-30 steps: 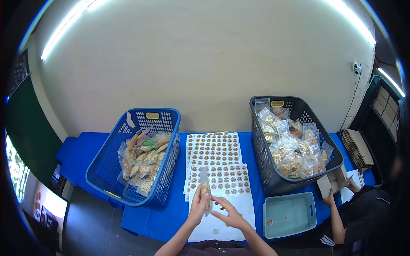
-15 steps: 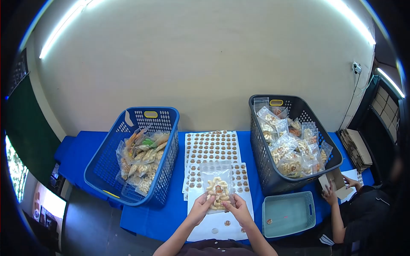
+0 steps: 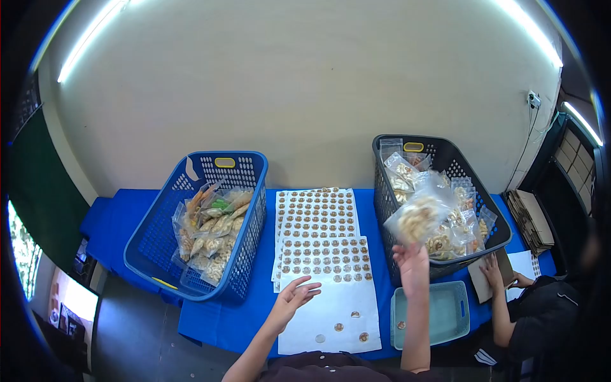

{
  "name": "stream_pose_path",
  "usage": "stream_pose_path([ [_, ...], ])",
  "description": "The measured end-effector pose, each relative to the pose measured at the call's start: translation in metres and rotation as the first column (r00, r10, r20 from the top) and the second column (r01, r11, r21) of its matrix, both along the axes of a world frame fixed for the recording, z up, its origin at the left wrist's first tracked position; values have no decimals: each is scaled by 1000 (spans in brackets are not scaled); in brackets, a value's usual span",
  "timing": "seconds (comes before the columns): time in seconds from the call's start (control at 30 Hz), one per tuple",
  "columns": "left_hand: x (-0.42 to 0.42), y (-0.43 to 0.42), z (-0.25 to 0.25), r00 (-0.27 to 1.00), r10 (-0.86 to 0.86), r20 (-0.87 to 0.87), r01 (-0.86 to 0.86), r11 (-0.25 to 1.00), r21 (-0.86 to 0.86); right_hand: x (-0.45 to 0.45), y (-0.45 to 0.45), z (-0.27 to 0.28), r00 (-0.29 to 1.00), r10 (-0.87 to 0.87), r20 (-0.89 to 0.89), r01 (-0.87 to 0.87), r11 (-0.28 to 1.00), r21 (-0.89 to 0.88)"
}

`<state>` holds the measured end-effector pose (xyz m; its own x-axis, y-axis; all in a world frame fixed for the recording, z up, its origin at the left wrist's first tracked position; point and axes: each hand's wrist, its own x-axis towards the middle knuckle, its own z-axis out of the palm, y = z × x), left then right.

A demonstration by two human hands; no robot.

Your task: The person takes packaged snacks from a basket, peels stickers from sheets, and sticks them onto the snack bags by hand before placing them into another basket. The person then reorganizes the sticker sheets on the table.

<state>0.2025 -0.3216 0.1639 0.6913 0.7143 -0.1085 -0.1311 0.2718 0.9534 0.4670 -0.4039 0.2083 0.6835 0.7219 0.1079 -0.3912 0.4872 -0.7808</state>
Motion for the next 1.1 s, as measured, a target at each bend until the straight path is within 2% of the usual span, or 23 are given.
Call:
stream_pose_path([
  [0.03, -3, 1, 0, 1000, 18, -12, -18, 1000, -2, 6, -1, 4, 996, -16, -90, 18, 1000, 25],
  [0.13, -12, 8, 1, 996, 84, -29, -84, 996, -2, 10, -5, -9, 991, 120, 54, -114, 987, -111],
  [0.23, -26, 19, 8, 990, 138, -32, -133, 984, 119, -11, -9, -28, 913, 405, 53, -375, 882, -286],
  [0.3, -37, 28, 22, 982, 186, 29, -188, 966, 174, -24, -8, -54, 871, 484, 81, -420, 821, -387],
  [0.4, -61, 54, 50, 959, 280, 50, -279, 893, 354, -37, -14, -76, 857, 506, 94, -416, 788, -454],
  [0.5, -85, 94, 80, 925, 379, 41, -336, 762, 554, -39, -14, -86, 870, 486, 85, -377, 765, -522],
  [0.6, -97, 145, 92, 890, 433, -143, -244, 718, 652, -30, -15, -99, 888, 456, 57, -363, 773, -520],
  [0.67, -110, 198, 64, 845, 443, -300, -123, 706, 697, -32, -12, -99, 916, 400, 40, -323, 792, -519],
  [0.73, -131, 255, 10, 676, 494, -547, 34, 720, 693, -34, -9, -106, 936, 349, 50, -271, 802, -532],
  [0.8, -150, 296, -44, 386, 461, -799, 346, 731, 589, -35, -7, -112, 937, 349, 31, -283, 806, -520],
  [0.9, -160, 303, -79, -32, 387, -922, 586, 755, 296, -36, -7, -123, 943, 332, 3, -276, 791, -546],
  [1.0, -169, 324, -126, -89, 254, -963, 527, 833, 171, -37, -11, -132, 956, 294, -6, -239, 764, -599],
  [1.1, -193, 333, -192, -288, 259, -922, 640, 768, 16, -36, -17, -147, 972, 223, -74, -221, 763, -608],
])
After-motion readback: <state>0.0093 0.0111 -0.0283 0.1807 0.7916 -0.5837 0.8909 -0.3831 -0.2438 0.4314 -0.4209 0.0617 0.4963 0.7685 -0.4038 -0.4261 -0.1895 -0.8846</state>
